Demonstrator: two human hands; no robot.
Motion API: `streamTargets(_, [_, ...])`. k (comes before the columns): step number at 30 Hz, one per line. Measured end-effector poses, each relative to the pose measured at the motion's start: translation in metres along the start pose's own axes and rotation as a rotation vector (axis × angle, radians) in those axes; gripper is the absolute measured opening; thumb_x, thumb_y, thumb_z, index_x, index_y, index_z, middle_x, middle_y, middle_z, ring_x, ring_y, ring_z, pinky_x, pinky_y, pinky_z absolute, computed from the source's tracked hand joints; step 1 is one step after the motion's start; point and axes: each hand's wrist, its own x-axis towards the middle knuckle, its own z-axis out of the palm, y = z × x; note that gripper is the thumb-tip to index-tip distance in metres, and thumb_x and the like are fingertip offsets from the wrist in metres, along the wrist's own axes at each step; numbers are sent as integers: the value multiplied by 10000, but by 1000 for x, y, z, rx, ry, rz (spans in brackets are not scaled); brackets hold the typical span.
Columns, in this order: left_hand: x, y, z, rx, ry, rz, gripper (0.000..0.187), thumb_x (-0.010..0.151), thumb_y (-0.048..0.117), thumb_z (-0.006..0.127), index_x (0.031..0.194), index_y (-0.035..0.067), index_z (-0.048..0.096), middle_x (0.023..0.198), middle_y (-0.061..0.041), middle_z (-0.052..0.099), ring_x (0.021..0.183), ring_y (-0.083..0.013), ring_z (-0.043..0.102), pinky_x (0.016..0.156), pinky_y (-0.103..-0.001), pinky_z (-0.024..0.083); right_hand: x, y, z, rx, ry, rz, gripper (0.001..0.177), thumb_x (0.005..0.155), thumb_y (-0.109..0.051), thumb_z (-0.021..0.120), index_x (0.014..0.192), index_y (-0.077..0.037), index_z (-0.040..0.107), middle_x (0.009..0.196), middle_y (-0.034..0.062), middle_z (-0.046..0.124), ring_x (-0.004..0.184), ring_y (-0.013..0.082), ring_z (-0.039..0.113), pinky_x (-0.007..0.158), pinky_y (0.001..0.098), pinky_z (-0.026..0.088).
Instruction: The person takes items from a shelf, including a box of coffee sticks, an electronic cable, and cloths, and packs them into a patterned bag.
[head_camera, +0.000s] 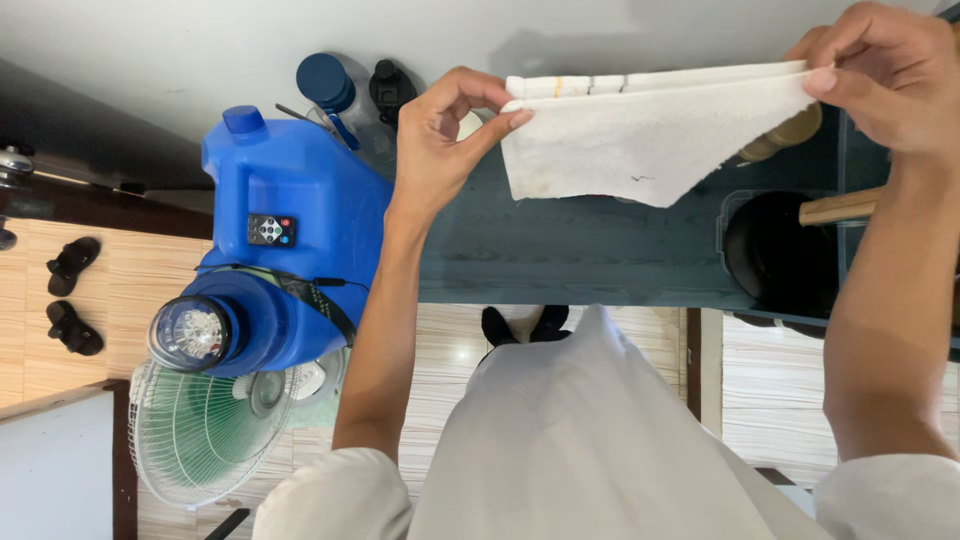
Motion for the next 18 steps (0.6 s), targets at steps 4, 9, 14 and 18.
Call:
streamTargets(4, [-2,8,4,-264,-85,8,160,940,-63,802,1058,-15,705,1088,-105,708,1033,-160,685,968,-326,576,2,-3,-8,-22,-76,-121,104,1056,-72,599,962,-38,572,950,224,682,866,220,706,699,309,570])
streamTargets(9, [5,17,14,-199,37,48,179,929,-65,821,1045,2,701,1037,-96,723,958,-146,699,887,-299,585,4,0,-16,29,-121,-219,101,1069,-94,562,981,-45,558,1002,246,670,960,261,717,799,365,615])
streamTargets(14, [8,44,17,-9,59,33,422,900,38,792,1274,34,597,928,-19,714,868,-69,677,845,-247,571,0,10,-20,84,-104,-197,73,1058,-64,554,988,-48,545,812,163,640,950,261,726,814,385,637])
streamTargets(18, [0,61,16,316,54,142,292,987,46,831,1260,63,728,1012,-44,717,930,-94,680,785,-241,540,-3,1,-25,39,-118,-126,71,1017,-40,570,1008,-59,502,850,163,673,933,255,754,735,357,627])
